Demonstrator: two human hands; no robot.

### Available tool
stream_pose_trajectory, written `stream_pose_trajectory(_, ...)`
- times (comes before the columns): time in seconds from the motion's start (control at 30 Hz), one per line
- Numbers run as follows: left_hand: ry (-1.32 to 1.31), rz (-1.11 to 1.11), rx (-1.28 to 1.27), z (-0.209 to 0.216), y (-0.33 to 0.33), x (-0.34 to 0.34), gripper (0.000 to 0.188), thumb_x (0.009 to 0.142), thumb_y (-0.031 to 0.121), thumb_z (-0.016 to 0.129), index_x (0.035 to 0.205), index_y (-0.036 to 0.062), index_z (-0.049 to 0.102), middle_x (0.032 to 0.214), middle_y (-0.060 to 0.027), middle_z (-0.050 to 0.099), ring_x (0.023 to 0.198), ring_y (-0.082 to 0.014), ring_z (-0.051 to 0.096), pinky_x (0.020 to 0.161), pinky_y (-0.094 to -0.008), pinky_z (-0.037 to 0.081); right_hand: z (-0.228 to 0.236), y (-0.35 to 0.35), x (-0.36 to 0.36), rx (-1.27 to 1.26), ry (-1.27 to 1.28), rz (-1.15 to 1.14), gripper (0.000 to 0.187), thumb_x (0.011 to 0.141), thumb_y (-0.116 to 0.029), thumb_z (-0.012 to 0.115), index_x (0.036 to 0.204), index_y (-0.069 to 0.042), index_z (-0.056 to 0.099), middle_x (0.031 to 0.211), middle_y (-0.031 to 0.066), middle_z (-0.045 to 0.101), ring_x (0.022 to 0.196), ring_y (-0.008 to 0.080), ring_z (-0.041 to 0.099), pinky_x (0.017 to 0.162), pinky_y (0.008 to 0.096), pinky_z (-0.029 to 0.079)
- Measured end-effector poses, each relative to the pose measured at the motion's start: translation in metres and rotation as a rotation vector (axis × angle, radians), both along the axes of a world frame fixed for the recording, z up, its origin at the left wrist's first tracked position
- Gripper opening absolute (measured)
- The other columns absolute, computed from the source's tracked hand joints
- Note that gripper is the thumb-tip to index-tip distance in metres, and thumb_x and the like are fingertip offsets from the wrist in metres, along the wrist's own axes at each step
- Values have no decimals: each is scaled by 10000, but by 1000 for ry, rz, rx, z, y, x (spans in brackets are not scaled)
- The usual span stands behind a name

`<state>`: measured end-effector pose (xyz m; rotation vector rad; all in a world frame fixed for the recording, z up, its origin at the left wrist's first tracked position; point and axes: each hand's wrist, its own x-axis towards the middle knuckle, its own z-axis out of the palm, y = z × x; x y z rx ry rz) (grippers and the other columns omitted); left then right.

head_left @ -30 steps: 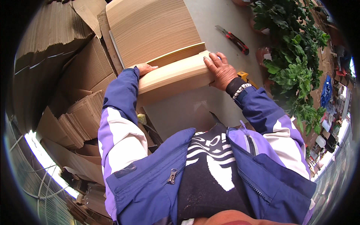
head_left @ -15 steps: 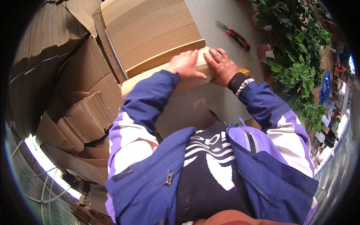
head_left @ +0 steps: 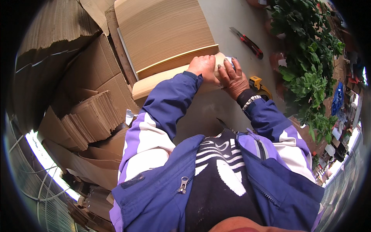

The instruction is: The person rolls flat cardboard sheets into cones and secures them with tape. They repeatedly pick up cardboard, roll it into a cone shape, and apply tape to hold the seam. Finished cones are placed on the floor.

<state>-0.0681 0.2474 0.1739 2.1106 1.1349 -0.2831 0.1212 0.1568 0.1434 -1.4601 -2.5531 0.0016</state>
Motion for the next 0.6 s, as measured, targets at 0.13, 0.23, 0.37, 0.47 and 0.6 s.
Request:
stream_pose_trajectory(0.13,-12,7,-60,4,8,-1,894,589,567,834,1180,-51,571,1161,-208,663,1116,-336,649,962,-405,521,3,6,1,-27,54,17,617,779,-165,713,1352,-187,486,1435,125,445,1342,431,384,969,472,539)
stream_pose_trajectory(0.23,-50,-15,-101,2,17,-3,914,581,579,844,1200,-34,569,1181,-198,661,1124,-327,647,962,-396,524,10,14,1,-133,45,31,665,749,-184,742,1361,-179,484,1446,132,439,1345,438,380,970,482,540)
stream_pose_trajectory(0.37,-68,-7,-208,-8,33,-5,881,580,561,849,1194,-12,584,1175,-204,669,1123,-333,650,959,-393,528,22,29,-1,-281,-23,43,839,661,-220,828,1410,-166,453,1467,144,425,1360,455,378,970,482,549)
stream_pose_trajectory(0.47,-62,-2,-339,-19,49,-4,836,583,503,849,1202,-1,601,1147,-213,687,1071,-337,671,931,-404,528,31,42,-3,-427,-85,46,996,585,-255,894,1453,-159,413,1482,150,412,1369,460,380,962,467,563)
stream_pose_trajectory(0.6,-124,54,-476,-35,63,-10,803,586,466,858,1192,-4,621,1112,-210,698,1065,-330,672,918,-404,520,38,63,-8,-508,-150,70,1117,564,-305,938,1501,-159,345,1490,154,398,1376,447,383,958,447,572)
